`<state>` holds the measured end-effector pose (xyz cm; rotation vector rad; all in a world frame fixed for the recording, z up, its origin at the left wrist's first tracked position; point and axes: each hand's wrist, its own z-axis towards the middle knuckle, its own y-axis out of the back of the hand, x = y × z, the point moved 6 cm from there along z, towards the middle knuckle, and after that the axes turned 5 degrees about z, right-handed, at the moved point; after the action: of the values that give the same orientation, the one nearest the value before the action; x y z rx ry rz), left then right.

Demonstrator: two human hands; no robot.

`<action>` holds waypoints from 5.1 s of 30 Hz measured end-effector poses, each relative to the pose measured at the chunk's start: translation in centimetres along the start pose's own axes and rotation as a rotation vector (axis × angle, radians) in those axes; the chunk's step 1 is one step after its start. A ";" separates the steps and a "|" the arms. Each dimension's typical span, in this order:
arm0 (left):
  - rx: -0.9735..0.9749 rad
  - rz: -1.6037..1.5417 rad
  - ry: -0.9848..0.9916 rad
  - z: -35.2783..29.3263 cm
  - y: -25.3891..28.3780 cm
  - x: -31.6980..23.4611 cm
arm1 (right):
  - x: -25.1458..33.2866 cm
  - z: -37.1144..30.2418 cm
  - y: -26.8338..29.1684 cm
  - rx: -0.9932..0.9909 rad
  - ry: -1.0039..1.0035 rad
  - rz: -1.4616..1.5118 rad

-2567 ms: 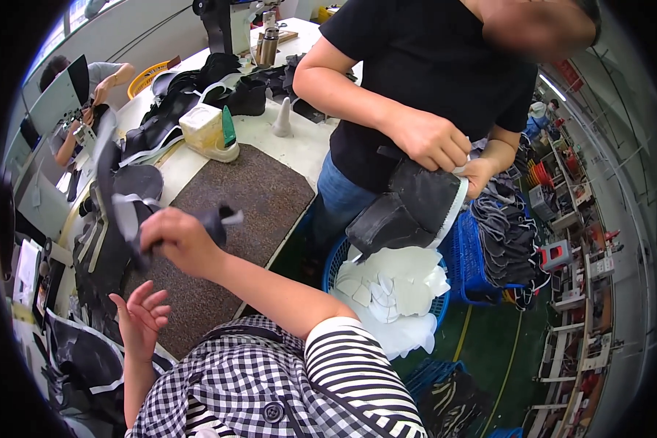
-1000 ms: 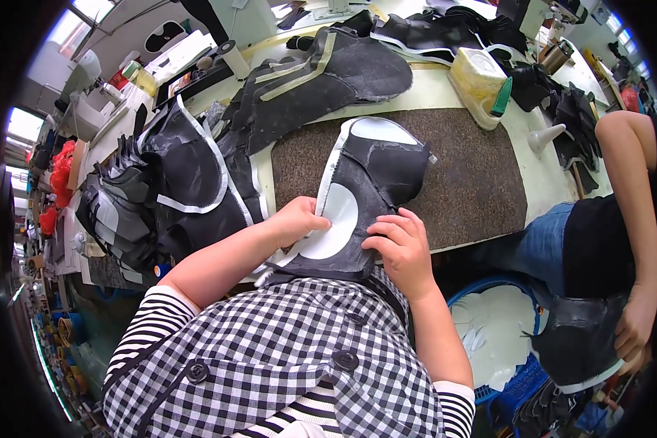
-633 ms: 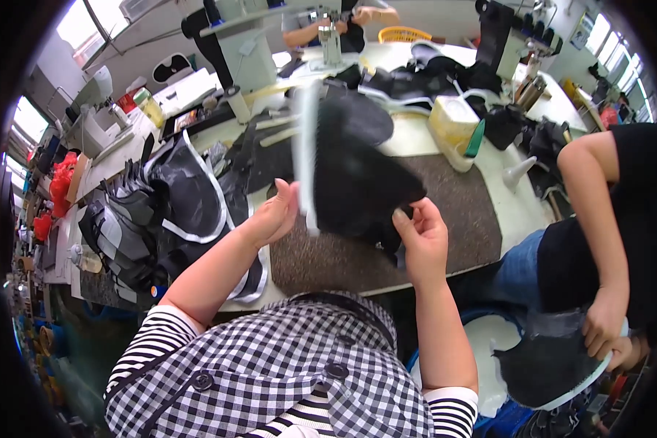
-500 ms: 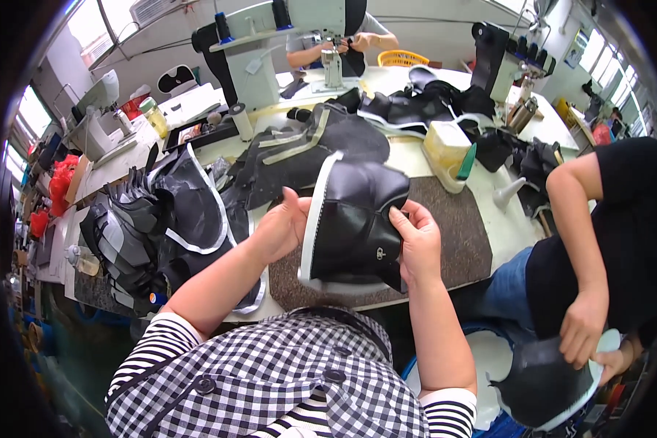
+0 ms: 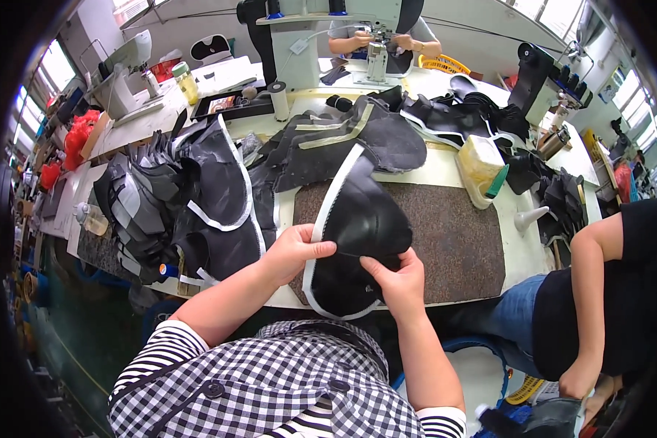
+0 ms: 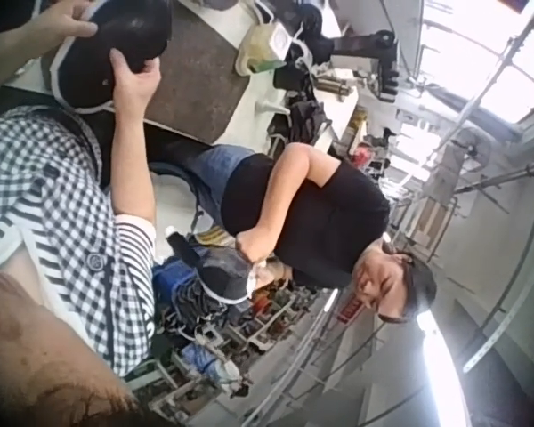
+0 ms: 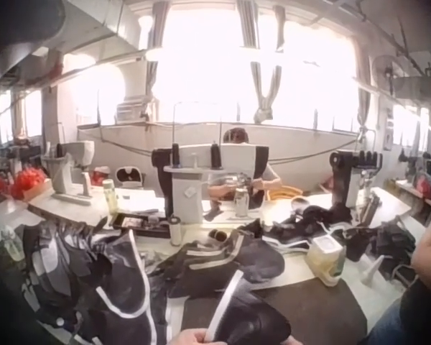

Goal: Manufacturing shoe components by applying adhesive and joining parts.

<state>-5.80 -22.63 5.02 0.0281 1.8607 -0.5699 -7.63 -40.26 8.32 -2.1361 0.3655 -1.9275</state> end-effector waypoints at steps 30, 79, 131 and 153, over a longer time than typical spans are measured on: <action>-0.543 0.942 0.157 9.8 18.2 3.1 | -10.3 12.7 12.5 0.225 -0.286 -0.577; 0.087 1.788 -0.423 23.8 -5.9 13.5 | -13.9 7.8 15.4 -0.031 -0.004 -1.634; 0.460 2.025 -0.223 28.1 -10.6 10.2 | -10.1 3.0 20.9 0.158 -0.934 -0.487; 0.421 1.979 0.000 29.6 -11.4 9.6 | 5.8 22.7 36.5 -0.543 0.218 -0.571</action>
<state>13.51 -46.87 -6.75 1.8420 0.8879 0.4813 14.64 -76.27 -0.94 -2.5766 0.3824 -2.6378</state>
